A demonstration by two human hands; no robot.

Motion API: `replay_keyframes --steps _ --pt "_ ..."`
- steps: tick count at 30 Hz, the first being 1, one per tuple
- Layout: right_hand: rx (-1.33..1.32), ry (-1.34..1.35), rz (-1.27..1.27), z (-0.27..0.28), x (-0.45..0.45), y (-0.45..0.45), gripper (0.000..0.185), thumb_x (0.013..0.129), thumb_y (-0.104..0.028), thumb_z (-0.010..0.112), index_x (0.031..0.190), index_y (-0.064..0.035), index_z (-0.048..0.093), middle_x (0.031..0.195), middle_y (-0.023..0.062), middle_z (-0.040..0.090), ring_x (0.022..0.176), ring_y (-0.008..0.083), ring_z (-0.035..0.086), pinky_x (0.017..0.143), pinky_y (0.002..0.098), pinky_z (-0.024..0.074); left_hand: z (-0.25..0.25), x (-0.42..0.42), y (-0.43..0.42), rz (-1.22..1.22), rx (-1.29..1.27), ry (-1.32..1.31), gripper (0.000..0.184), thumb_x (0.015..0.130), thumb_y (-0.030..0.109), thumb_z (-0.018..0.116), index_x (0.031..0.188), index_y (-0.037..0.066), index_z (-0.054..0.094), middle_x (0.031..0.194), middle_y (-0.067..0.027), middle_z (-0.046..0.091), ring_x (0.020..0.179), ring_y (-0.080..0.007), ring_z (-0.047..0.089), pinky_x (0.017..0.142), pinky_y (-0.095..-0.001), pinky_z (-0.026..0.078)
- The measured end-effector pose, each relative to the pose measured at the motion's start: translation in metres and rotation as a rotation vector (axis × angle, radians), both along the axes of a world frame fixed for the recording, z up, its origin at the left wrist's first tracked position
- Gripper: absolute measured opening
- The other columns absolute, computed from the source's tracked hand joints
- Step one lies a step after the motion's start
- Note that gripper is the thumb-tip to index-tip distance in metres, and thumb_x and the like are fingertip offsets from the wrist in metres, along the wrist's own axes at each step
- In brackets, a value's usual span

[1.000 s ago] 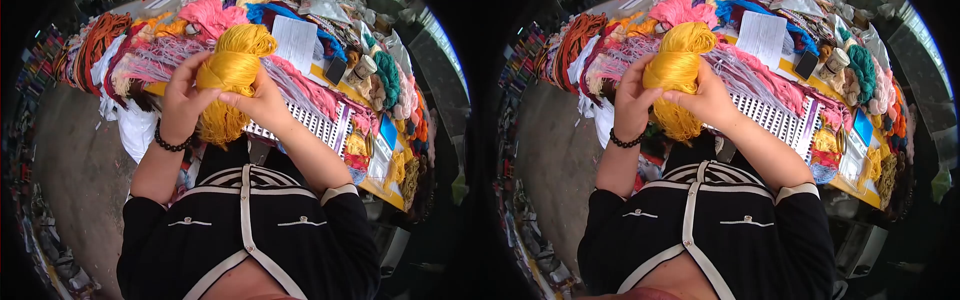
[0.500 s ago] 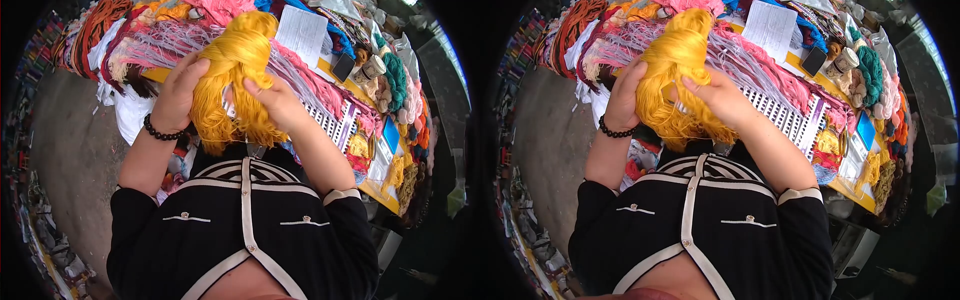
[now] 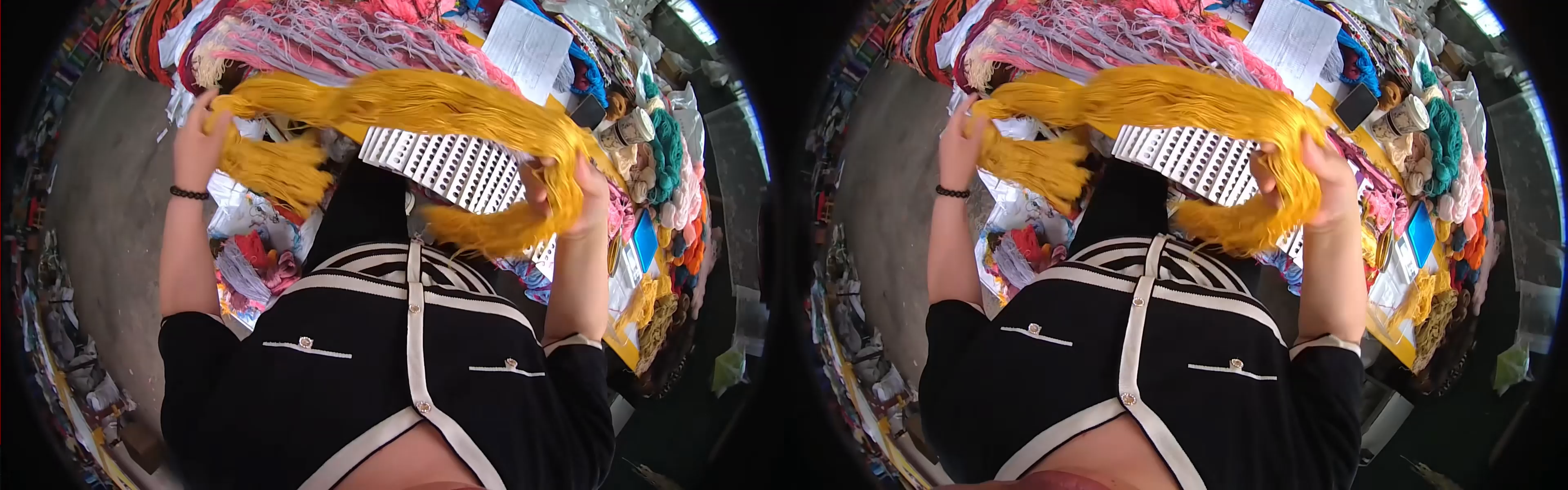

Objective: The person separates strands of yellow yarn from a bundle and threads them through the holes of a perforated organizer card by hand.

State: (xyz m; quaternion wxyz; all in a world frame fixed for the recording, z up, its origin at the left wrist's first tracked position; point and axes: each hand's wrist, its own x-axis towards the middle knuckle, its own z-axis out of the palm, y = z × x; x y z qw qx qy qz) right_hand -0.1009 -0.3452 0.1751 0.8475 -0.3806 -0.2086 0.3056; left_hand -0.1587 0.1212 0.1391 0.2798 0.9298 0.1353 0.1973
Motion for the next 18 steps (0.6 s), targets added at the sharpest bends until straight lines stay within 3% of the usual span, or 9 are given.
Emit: replay_keyframes --steps 2,5,6,7,9,11,14,15,18 --pt "-0.025 0.132 -0.071 0.003 0.004 0.001 0.045 0.090 -0.040 0.049 0.105 0.0032 0.053 0.084 0.0116 0.055 0.052 0.0123 0.046 0.041 0.0206 0.0378 -0.026 -0.010 -0.010 -0.025 0.278 0.310 0.057 0.079 0.030 0.066 0.124 0.001 0.047 0.108 -0.0203 0.058 0.101 -0.0313 0.056 0.089 -0.0355 0.044" --pt "0.114 0.214 0.092 0.008 0.020 -0.002 0.047 0.095 -0.039 0.039 0.103 0.0052 0.050 0.070 0.0067 0.054 0.046 0.0103 0.043 0.039 0.0201 0.0356 -0.131 -0.026 -0.022 -0.449 -0.150 0.407 0.051 0.081 0.029 0.064 0.120 0.001 0.050 0.111 -0.0225 0.057 0.104 -0.0359 0.054 0.092 -0.0373 0.042" --pt "0.111 0.220 0.090 0.009 0.015 0.000 0.047 0.095 -0.039 0.039 0.103 0.0052 0.050 0.070 0.0067 0.054 0.046 0.0103 0.043 0.039 0.0201 0.0356 -0.114 -0.026 -0.057 -0.612 -0.158 0.481 0.040 0.086 0.031 0.058 0.114 0.002 0.055 0.099 -0.0155 0.063 0.090 -0.0286 0.061 0.080 -0.0339 0.048" --pt "0.078 0.203 0.094 0.010 0.009 0.002 0.046 0.094 -0.038 0.041 0.105 0.0061 0.050 0.070 0.0080 0.054 0.045 0.0106 0.043 0.038 0.0201 0.0353 -0.108 -0.028 -0.090 -0.565 -0.810 0.789 0.040 0.093 0.038 0.047 0.111 0.004 0.058 0.089 -0.0076 0.066 0.076 -0.0159 0.063 0.065 -0.0256 0.048" --pt "0.043 0.185 0.106 0.015 -0.001 0.004 0.047 0.094 -0.037 0.043 0.107 0.0070 0.049 0.069 0.0092 0.054 0.044 0.0110 0.043 0.037 0.0200 0.0350 -0.094 -0.027 -0.137 -0.860 -1.154 0.992 0.065 0.092 0.059 0.028 0.114 0.005 0.057 0.086 -0.0045 0.065 0.066 -0.0087 0.057 0.059 -0.0180 0.043" --pt "-0.082 0.032 0.100 0.021 -0.016 0.003 0.048 0.090 -0.035 0.050 0.109 0.0093 0.047 0.070 0.0119 0.054 0.044 0.0124 0.044 0.036 0.0201 0.0355 -0.122 -0.019 -0.173 -1.091 -1.686 0.779 0.088 0.082 0.073 0.019 0.132 0.004 0.040 0.108 -0.0089 0.060 0.089 -0.0131 0.057 0.078 -0.0250 0.043" --pt "-0.108 -0.275 0.245 0.034 -0.043 -0.003 0.024 0.077 -0.010 0.064 0.090 0.0090 0.059 0.071 0.0183 0.063 0.053 0.0217 0.061 0.048 0.0275 0.0491 -0.089 0.004 -0.190 -0.836 -2.225 0.422 0.083 0.086 0.068 0.021 0.134 0.003 0.034 0.134 -0.0151 0.044 0.119 -0.0271 0.046 0.100 -0.0421 0.036" --pt "-0.404 -0.734 0.311 0.041 -0.042 -0.012 0.019 0.077 -0.010 0.064 0.083 0.0076 0.062 0.068 0.0164 0.062 0.058 0.0225 0.062 0.055 0.0304 0.0483 -0.076 0.012 -0.187 -0.687 -2.295 0.245 0.078 0.089 0.065 0.022 0.134 0.002 0.035 0.134 -0.0150 0.044 0.120 -0.0288 0.045 0.101 -0.0446 0.034" --pt "-1.219 -0.947 0.335 0.036 -0.065 -0.012 0.022 0.076 -0.014 0.067 0.091 0.0016 0.063 0.067 0.0172 0.059 0.065 0.0299 0.061 0.061 0.0344 0.0463 -0.063 0.028 -0.140 -0.695 -2.221 -0.153 0.062 0.095 0.048 0.031 0.132 -0.002 0.036 0.135 -0.0157 0.043 0.125 -0.0284 0.040 0.104 -0.0459 0.031"
